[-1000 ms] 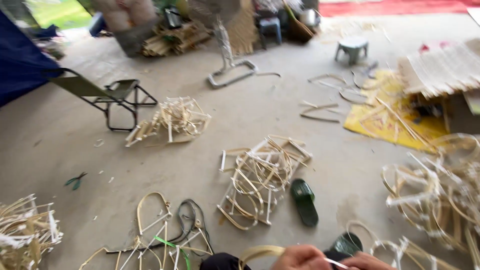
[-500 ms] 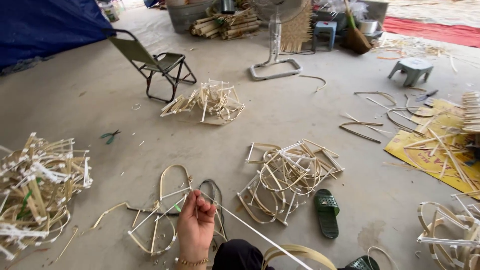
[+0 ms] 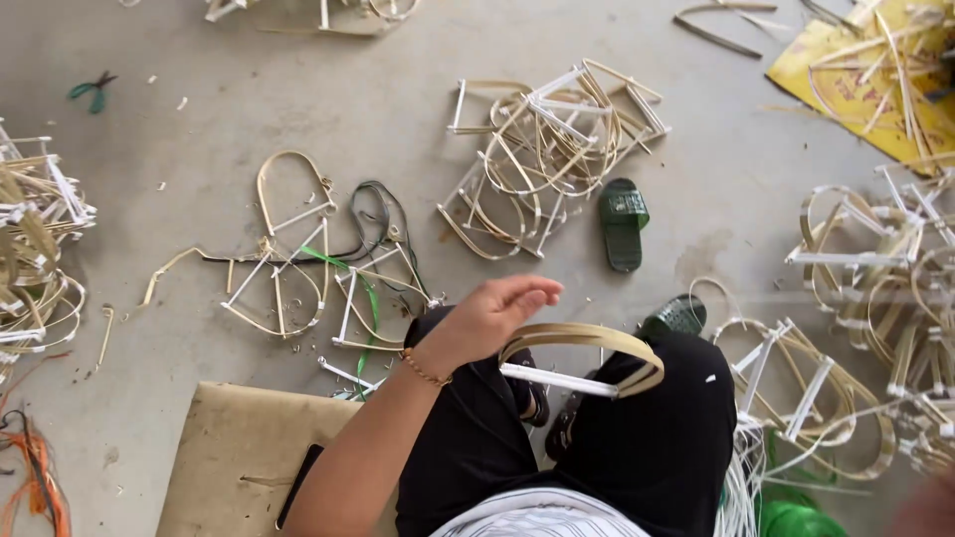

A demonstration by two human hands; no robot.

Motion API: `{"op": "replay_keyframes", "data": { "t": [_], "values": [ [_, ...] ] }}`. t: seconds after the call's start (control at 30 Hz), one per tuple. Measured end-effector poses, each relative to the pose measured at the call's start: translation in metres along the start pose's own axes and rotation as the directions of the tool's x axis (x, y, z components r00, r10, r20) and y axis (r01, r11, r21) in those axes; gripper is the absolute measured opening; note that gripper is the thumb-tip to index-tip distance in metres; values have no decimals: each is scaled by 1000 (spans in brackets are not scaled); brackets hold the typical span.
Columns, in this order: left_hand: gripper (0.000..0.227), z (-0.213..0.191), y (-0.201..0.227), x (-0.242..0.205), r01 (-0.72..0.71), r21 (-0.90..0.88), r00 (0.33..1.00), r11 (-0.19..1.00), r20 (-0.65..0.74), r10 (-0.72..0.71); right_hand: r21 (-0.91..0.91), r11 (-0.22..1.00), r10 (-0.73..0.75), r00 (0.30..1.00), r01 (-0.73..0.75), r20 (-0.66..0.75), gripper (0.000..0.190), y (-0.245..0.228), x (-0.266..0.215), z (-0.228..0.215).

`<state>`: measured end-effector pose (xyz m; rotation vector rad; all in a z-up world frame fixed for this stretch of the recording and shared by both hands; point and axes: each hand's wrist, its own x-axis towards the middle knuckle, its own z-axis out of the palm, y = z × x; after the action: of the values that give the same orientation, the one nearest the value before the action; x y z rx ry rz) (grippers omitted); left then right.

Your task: Assemble and wrap white plastic or tape around curved wooden frame components.

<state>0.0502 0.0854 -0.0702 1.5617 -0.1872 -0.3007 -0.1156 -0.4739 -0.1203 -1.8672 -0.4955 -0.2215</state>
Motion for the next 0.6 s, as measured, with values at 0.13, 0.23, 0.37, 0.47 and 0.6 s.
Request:
{"op": "replay_keyframes", "data": {
  "t": [0.13, 0.23, 0.37, 0.47, 0.6],
  "values": [
    [37, 12, -7, 3, 2, 116, 961, 993, 275, -34, 15, 997, -73, 992, 75, -106, 14, -16, 39, 120],
    [38, 12, -10, 2, 61, 114, 912, 992, 397, -102, -15, 983, -186, 979, 186, -79, 12, -52, 99, 190],
    [39, 15, -13, -1, 196, 64, 879, 979, 432, -204, 442, 897, -9, 1000, -6, 30, 14, -53, 135, 216],
    [40, 20, -20, 1, 270, 14, 866, 963, 434, -249, 873, 447, 202, 973, -195, 113, 7, -30, 146, 212],
    [41, 20, -21, 2, 263, 7, 867, 965, 438, -239, 795, 531, 235, 952, -293, 193, 11, -34, 150, 218]
  ]
}}
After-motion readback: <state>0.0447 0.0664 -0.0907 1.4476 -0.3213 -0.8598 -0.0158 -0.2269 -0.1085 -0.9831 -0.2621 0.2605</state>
